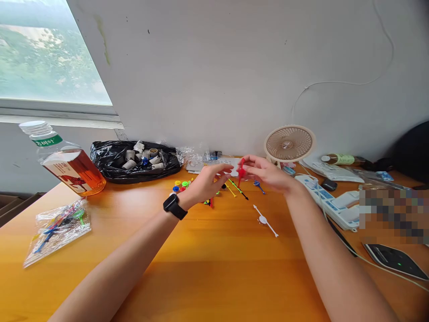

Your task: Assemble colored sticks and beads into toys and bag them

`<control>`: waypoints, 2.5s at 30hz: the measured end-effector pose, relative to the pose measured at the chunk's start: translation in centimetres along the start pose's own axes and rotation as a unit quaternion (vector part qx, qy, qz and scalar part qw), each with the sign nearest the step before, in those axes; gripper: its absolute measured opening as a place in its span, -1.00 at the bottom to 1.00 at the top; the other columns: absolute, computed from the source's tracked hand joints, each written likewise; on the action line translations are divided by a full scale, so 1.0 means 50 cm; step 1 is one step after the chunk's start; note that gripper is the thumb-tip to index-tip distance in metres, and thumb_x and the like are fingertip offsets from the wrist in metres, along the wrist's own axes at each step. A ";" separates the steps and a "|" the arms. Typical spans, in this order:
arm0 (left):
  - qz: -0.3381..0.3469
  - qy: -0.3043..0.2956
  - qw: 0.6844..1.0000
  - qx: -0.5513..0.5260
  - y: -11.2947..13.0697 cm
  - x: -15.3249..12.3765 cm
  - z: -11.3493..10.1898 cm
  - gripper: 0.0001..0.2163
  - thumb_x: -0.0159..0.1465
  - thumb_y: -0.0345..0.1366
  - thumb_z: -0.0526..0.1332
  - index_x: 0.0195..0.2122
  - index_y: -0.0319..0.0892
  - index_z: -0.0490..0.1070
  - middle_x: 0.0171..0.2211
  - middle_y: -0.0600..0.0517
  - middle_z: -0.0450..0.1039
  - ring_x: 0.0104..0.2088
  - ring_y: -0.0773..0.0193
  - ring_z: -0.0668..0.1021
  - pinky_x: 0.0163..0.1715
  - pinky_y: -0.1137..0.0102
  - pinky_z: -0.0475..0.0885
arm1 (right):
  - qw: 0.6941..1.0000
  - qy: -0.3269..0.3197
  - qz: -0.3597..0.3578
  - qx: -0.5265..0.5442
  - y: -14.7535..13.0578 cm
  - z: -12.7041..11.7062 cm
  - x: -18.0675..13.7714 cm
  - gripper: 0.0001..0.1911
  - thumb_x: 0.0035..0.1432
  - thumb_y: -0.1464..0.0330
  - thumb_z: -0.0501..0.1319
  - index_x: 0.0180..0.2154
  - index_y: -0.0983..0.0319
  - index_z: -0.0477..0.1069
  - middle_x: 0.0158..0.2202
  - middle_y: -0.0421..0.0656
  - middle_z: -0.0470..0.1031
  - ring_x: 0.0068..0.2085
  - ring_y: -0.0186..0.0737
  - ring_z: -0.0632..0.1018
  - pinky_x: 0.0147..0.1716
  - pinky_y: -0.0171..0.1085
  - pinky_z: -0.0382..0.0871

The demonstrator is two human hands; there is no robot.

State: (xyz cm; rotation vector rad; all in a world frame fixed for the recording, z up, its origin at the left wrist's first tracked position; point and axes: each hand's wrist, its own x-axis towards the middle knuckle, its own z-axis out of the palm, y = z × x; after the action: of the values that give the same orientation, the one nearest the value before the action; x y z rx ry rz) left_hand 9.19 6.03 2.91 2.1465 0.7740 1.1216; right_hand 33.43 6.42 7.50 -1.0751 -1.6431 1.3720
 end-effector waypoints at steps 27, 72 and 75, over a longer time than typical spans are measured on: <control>-0.013 0.090 0.987 -0.134 0.007 0.013 -0.021 -0.79 0.24 -0.29 0.47 -0.20 -0.23 0.51 -0.26 -0.04 0.62 -0.27 0.28 0.67 -0.17 0.37 0.63 | 0.996 0.054 -0.033 0.067 -0.010 0.121 0.025 -0.73 0.04 0.30 0.37 -0.20 0.21 0.45 -0.42 -0.25 0.53 -0.44 -0.31 0.50 -0.37 -0.29 0.40; 0.010 -0.097 0.946 0.308 -0.057 -0.037 0.010 -0.69 0.31 -0.16 0.38 0.05 -0.11 0.57 -0.09 -0.11 0.61 -0.05 -0.05 0.55 -0.04 0.15 0.46 | 0.779 0.132 0.209 -0.577 0.129 -0.089 0.029 -0.89 0.22 0.37 0.36 -0.23 0.29 0.60 -0.25 0.09 0.67 -0.22 -0.01 0.66 -0.32 -0.23 0.35; 0.011 -0.117 0.947 0.298 -0.065 -0.032 -0.008 -0.72 0.29 -0.15 0.40 -0.01 -0.10 0.60 -0.14 -0.09 0.58 -0.09 -0.02 0.55 -0.06 0.19 0.45 | 0.791 0.141 0.206 -0.559 0.111 -0.091 0.027 -0.87 0.21 0.36 0.36 -0.23 0.29 0.60 -0.29 0.06 0.66 -0.29 -0.03 0.65 -0.35 -0.22 0.34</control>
State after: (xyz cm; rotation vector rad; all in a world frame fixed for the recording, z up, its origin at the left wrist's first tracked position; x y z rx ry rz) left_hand 7.37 7.10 -0.07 2.7241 1.0783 0.6661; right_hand 37.88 9.83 2.82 -2.2769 -2.0456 0.2487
